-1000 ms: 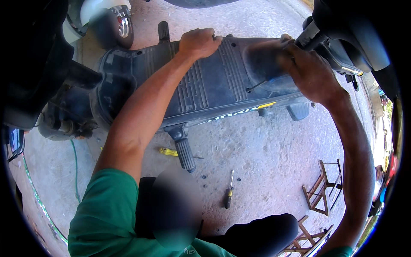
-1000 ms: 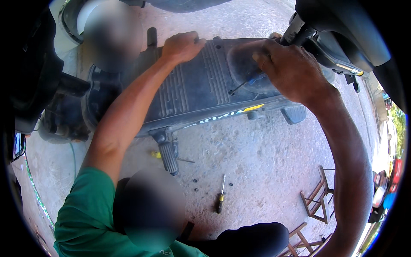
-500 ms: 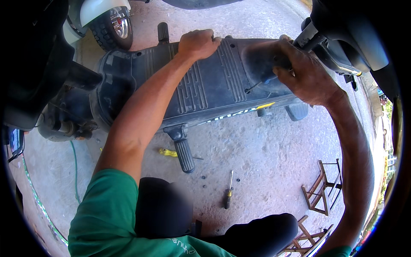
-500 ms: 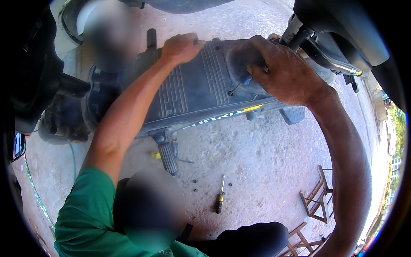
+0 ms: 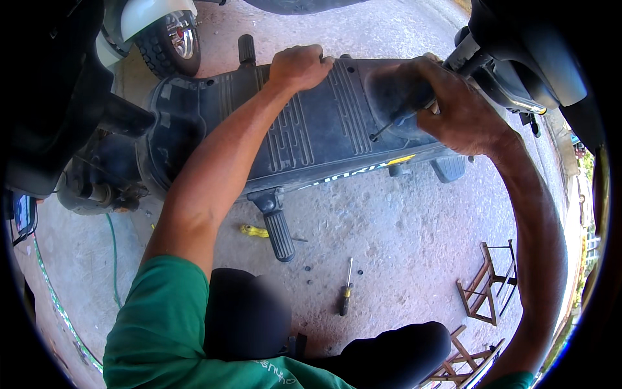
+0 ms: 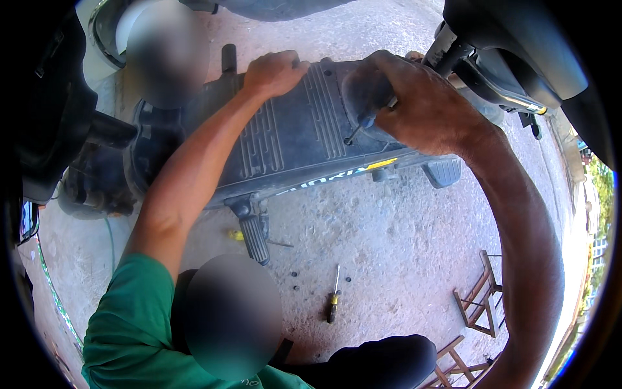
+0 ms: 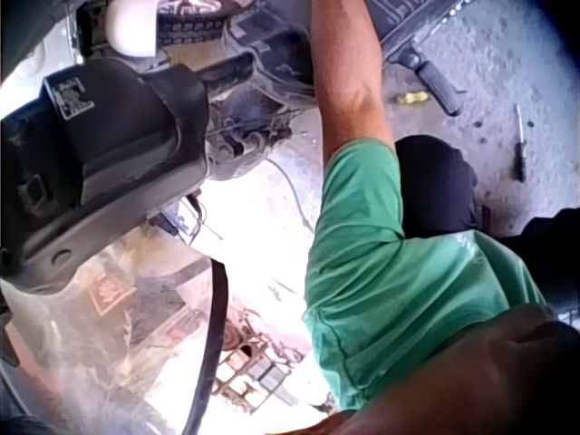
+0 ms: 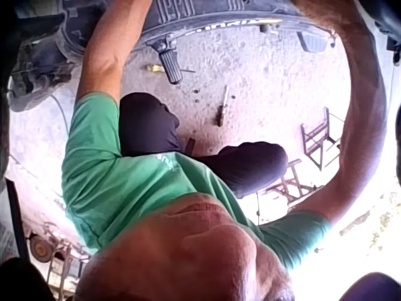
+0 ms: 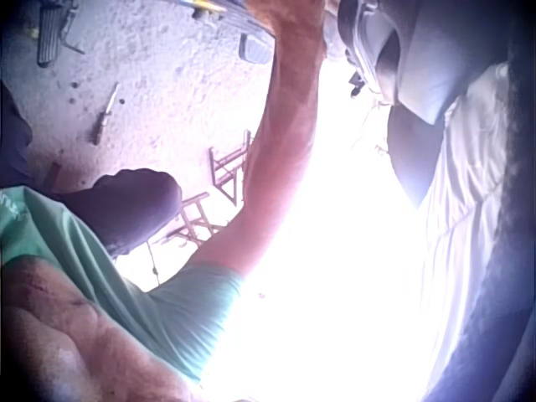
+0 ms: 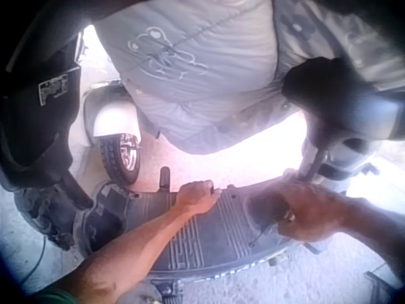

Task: The person walks through a cluttered workshop and approaches a scooter. They pick up a screwdriver and begin unscrewing the floorboard of the scooter, removing several screws and placing them on the ground.

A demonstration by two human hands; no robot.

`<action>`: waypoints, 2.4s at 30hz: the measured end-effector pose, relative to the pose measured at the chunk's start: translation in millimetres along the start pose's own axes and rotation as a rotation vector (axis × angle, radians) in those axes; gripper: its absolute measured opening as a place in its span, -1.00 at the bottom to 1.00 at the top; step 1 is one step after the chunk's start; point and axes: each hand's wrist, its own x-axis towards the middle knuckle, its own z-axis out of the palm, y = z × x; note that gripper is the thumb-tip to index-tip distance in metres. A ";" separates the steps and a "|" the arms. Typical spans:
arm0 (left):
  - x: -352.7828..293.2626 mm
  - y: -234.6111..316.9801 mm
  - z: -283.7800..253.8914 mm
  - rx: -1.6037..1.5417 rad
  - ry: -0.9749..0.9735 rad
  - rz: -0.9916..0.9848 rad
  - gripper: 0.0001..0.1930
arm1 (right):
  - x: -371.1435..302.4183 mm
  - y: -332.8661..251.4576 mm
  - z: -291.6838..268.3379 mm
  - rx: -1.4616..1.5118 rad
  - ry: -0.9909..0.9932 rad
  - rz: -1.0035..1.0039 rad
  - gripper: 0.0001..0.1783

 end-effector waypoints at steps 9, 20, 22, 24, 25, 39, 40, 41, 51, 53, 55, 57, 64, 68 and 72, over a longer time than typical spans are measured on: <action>-1.3 2.2 -2.2 -0.004 -0.003 0.001 -0.54 | 1.6 14.4 -0.3 -0.121 -0.059 0.018 -0.57; -1.3 0.9 0.0 -0.003 0.005 0.008 -0.54 | 2.1 14.2 1.1 -0.248 -0.017 -0.140 -0.53; -1.1 0.5 -1.4 -0.005 -0.009 0.003 -0.54 | 2.8 9.0 -1.5 -0.078 -0.048 -0.020 -0.52; -0.3 1.5 -1.9 -0.020 -0.022 -0.002 -0.52 | 2.8 15.3 2.0 -0.138 -0.030 -0.066 -0.55; 0.1 3.1 -1.3 -0.021 -0.023 0.000 -0.52 | 1.6 19.6 3.1 -0.226 -0.007 -0.127 -0.57; -1.0 7.2 -6.3 -0.025 -0.071 -0.022 -0.53 | 8.6 -9.2 -10.3 -0.243 -0.080 -0.004 -0.69; -1.1 5.7 -5.4 -0.024 -0.051 -0.022 -0.53 | 11.3 -11.3 -12.4 -0.302 -0.128 0.021 -0.67; -1.7 3.1 -4.2 -0.024 -0.032 -0.023 -0.52 | 17.0 -10.1 -13.0 -0.316 -0.190 0.075 -0.66; -2.6 2.8 -0.3 -0.022 0.000 -0.004 -0.52 | 12.6 0.8 -7.7 0.096 -0.155 -0.026 -0.64; -1.0 1.1 -1.1 -0.021 0.000 0.000 -0.52 | 17.7 -1.5 -6.1 -0.011 -0.111 -0.098 -0.62; -0.4 1.6 0.3 -0.027 0.003 0.003 -0.52 | 21.4 -1.7 -6.3 -0.148 -0.132 -0.027 -0.62; -0.4 1.2 1.4 -0.030 0.012 0.000 -0.52 | 26.5 0.4 -5.6 -0.308 -0.209 0.178 -0.63; -0.8 1.3 0.0 -0.031 0.005 0.004 -0.53 | 14.1 -7.9 -5.3 -0.023 -0.051 0.015 -0.69; -1.5 0.2 -0.3 -0.020 0.010 -0.002 -0.54 | 25.6 -8.4 -11.3 -0.112 -0.186 0.228 -0.64; -1.1 2.5 -0.9 -0.024 0.009 0.000 -0.55 | 27.5 1.3 -6.7 -0.148 -0.181 0.133 -0.64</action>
